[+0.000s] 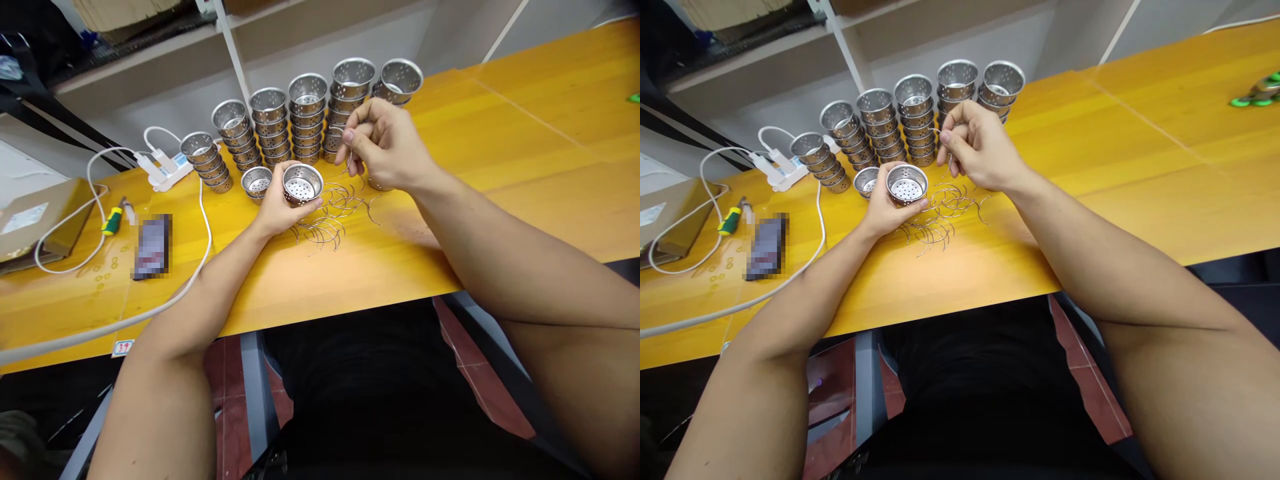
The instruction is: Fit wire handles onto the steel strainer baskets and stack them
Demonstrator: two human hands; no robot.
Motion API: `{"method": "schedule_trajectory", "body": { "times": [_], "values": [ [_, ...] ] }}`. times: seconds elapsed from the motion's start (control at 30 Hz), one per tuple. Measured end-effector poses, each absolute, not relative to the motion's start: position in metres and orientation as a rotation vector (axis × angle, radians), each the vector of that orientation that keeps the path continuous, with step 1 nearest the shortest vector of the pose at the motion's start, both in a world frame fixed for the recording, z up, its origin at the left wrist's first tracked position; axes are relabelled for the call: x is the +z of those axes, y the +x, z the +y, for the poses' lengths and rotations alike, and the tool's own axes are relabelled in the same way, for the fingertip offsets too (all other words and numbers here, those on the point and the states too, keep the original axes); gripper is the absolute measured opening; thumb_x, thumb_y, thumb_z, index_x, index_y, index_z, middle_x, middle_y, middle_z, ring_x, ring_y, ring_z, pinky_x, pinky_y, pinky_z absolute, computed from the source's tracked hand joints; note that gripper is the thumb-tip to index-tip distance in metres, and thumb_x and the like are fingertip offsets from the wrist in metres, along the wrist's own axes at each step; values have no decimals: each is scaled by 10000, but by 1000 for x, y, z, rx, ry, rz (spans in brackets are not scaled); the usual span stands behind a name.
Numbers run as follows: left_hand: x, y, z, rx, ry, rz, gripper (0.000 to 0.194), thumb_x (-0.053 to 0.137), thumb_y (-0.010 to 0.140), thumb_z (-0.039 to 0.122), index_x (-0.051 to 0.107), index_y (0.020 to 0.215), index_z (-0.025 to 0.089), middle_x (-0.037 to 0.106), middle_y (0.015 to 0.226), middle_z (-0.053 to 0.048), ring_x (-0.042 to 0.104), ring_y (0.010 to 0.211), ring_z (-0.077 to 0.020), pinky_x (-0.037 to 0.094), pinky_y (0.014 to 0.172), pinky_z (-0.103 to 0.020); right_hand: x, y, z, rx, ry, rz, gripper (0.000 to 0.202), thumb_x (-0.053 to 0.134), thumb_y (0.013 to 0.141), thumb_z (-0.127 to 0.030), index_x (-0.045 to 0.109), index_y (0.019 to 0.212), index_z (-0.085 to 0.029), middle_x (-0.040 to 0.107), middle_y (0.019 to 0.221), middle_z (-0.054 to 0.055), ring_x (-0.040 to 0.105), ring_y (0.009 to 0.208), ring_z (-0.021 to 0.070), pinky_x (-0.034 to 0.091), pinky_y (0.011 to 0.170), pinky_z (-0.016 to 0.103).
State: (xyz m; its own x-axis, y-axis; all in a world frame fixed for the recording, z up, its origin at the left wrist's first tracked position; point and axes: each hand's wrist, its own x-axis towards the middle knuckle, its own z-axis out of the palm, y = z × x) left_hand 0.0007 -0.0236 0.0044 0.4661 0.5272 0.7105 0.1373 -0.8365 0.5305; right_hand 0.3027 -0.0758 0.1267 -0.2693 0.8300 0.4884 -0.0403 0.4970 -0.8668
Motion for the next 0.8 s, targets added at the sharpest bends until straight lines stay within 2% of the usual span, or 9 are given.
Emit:
{"method": "schedule_trajectory", "body": {
  "times": [0.1, 0.17, 0.3, 0.43, 0.57, 0.8],
  "values": [
    [5, 1, -23, 1339, 2332, 537, 1088, 1027, 1022, 851, 424, 1801, 389, 699, 1628, -103, 813, 1457, -341, 680, 1349, -603, 119, 302, -70, 944, -727, -1670, 723, 1048, 1003, -924, 677, 1116, -313, 878, 901, 62, 604, 611, 180, 460, 542, 388],
    [5, 1, -23, 1338, 2335, 541, 1096, 1027, 1014, 867, 427, 1796, 387, 700, 1630, -105, 814, 1463, -347, 685, 1342, -603, 116, 299, -72, 937, -771, -1725, 677, 1042, 1046, -872, 692, 1086, -294, 848, 848, 62, 586, 607, 171, 436, 545, 376],
    [7, 3, -24, 1303, 2340, 572, 1152, 1041, 981, 900, 426, 1797, 368, 696, 1638, -119, 811, 1475, -360, 673, 1362, -624, 114, 287, -84, 862, -873, -1834, 549, 1019, 1136, -687, 666, 1012, -285, 652, 665, -21, 463, 599, 156, 355, 562, 357],
    [8, 5, -27, 1283, 2344, 569, 1240, 1068, 912, 948, 423, 1796, 366, 690, 1635, -121, 804, 1479, -370, 664, 1369, -633, 113, 274, -93, 701, -946, -1894, 463, 1007, 1132, -540, 665, 957, -282, 511, 642, -60, 413, 633, 163, 339, 608, 364],
    [9, 5, -28, 1293, 2339, 560, 1240, 1056, 907, 970, 427, 1786, 364, 692, 1619, -115, 810, 1467, -367, 677, 1344, -614, 112, 267, -96, 605, -1021, -1911, 325, 949, 1145, -430, 725, 981, -259, 511, 651, -53, 447, 652, 175, 402, 673, 377],
    [11, 7, -33, 1269, 2378, 642, 1221, 1048, 922, 962, 449, 1778, 331, 695, 1620, -126, 813, 1476, -377, 660, 1364, -616, 113, 262, -101, 519, -1066, -1917, 236, 919, 1152, -387, 787, 1022, -241, 551, 672, -44, 499, 680, 187, 480, 761, 390]
  ]
}}
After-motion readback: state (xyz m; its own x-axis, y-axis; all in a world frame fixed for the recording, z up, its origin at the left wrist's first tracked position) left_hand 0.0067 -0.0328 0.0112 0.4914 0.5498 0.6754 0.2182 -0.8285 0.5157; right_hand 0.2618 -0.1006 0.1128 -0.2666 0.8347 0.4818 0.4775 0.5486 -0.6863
